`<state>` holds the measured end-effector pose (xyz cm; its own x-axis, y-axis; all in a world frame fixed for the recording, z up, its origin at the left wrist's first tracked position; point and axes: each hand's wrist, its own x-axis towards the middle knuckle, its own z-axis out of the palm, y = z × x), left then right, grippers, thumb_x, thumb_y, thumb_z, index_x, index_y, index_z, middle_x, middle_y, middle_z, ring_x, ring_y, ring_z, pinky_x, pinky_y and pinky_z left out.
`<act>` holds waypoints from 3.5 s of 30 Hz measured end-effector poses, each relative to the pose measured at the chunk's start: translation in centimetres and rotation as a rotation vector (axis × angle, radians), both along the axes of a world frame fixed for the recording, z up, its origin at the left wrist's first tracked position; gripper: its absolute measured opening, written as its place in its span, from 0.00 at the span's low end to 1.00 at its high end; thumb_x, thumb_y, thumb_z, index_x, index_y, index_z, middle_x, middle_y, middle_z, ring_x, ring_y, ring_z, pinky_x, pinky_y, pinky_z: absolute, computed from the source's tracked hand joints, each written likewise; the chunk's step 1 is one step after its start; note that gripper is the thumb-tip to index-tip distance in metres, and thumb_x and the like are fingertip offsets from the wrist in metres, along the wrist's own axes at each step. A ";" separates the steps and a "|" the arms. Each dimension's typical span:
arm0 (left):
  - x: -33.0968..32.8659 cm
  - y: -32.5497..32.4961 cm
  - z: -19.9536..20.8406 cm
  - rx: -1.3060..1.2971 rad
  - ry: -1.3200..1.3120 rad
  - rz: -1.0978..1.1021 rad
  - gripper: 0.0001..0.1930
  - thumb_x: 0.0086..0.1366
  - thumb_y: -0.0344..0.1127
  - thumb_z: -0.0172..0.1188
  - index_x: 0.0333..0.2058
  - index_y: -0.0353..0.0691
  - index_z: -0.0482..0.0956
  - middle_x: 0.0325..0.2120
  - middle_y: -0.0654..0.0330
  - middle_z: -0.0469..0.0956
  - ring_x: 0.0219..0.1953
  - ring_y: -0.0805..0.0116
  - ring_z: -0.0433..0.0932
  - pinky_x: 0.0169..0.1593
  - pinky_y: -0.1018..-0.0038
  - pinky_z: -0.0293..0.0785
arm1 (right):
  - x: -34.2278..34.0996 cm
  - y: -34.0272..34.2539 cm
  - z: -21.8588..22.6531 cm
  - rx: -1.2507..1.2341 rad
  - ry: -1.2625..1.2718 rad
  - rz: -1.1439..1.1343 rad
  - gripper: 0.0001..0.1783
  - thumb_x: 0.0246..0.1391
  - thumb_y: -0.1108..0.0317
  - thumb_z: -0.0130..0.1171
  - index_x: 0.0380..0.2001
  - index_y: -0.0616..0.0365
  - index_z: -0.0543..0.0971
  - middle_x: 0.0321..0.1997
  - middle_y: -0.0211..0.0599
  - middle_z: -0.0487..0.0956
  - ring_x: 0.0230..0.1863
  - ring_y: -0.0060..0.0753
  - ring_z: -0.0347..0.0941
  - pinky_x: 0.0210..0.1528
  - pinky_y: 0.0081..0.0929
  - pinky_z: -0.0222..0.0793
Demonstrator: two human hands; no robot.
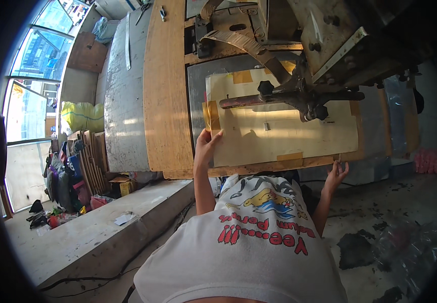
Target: The person hands packaging to a coworker, gathers plastic sheets from the floor, and takes them to a workstation. The person then positions a template under a sealing machine, measures a plastic sleeve using a metal ruler, and aligns the ruler on the machine platform.
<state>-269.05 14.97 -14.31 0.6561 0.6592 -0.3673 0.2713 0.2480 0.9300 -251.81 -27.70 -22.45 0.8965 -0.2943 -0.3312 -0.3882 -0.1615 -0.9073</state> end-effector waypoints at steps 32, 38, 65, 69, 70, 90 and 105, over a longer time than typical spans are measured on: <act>-3.5 -4.4 -8.4 -1.262 -0.641 0.121 0.29 0.69 0.56 0.49 0.58 0.39 0.73 0.52 0.53 0.76 0.54 0.51 0.74 0.59 0.60 0.68 | -2.3 2.7 0.7 -0.055 -0.078 -0.031 0.23 0.64 0.58 0.56 0.53 0.63 0.68 0.46 0.42 0.75 0.41 0.32 0.77 0.38 0.29 0.78; -6.2 -3.3 -6.9 -0.287 -0.108 -0.540 0.27 0.69 0.53 0.49 0.56 0.38 0.73 0.52 0.51 0.76 0.54 0.51 0.74 0.58 0.61 0.67 | -7.2 5.3 1.2 0.304 0.193 0.070 0.23 0.67 0.48 0.48 0.47 0.60 0.74 0.37 0.36 0.78 0.34 0.29 0.79 0.38 0.30 0.80; -6.7 -0.4 -2.6 0.700 -0.242 -1.087 0.19 0.70 0.38 0.52 0.52 0.31 0.71 0.51 0.47 0.73 0.54 0.48 0.72 0.55 0.63 0.69 | -10.4 9.8 3.4 0.335 0.104 0.234 0.25 0.68 0.51 0.48 0.49 0.66 0.73 0.37 0.41 0.81 0.37 0.30 0.81 0.41 0.27 0.80; -6.8 -0.5 -4.6 0.396 -0.126 -0.926 0.17 0.68 0.32 0.53 0.52 0.29 0.70 0.49 0.45 0.73 0.52 0.50 0.72 0.55 0.66 0.68 | -9.9 9.9 3.1 0.342 0.105 0.249 0.26 0.68 0.50 0.47 0.50 0.67 0.73 0.37 0.41 0.81 0.36 0.31 0.81 0.41 0.27 0.80; -7.0 -0.1 -5.5 0.368 -0.091 -0.924 0.18 0.68 0.33 0.52 0.53 0.29 0.70 0.49 0.45 0.73 0.53 0.53 0.72 0.56 0.66 0.68 | -9.7 10.2 3.4 0.356 0.110 0.237 0.29 0.68 0.47 0.46 0.49 0.67 0.73 0.39 0.43 0.82 0.37 0.32 0.82 0.41 0.27 0.80; -4.2 -2.4 1.0 0.526 0.041 -1.150 0.29 0.63 0.41 0.54 0.64 0.42 0.66 0.50 0.41 0.75 0.51 0.43 0.76 0.54 0.60 0.72 | 2.9 9.3 6.9 0.810 -0.127 -0.021 0.50 0.60 0.30 0.43 0.69 0.62 0.54 0.67 0.45 0.65 0.65 0.40 0.65 0.66 0.38 0.60; 0.4 2.5 -7.5 -0.610 -0.462 0.102 0.25 0.72 0.51 0.47 0.60 0.42 0.68 0.51 0.53 0.78 0.49 0.55 0.79 0.54 0.64 0.73 | 5.8 5.7 3.7 0.501 -0.053 -0.051 0.24 0.59 0.64 0.61 0.55 0.63 0.72 0.55 0.36 0.76 0.54 0.31 0.72 0.57 0.29 0.66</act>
<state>-268.63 17.50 -21.82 0.7784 0.4933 -0.3883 -0.1630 0.7561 0.6338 -246.05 -21.98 -18.71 0.9045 -0.1541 -0.3976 -0.3359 0.3170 -0.8870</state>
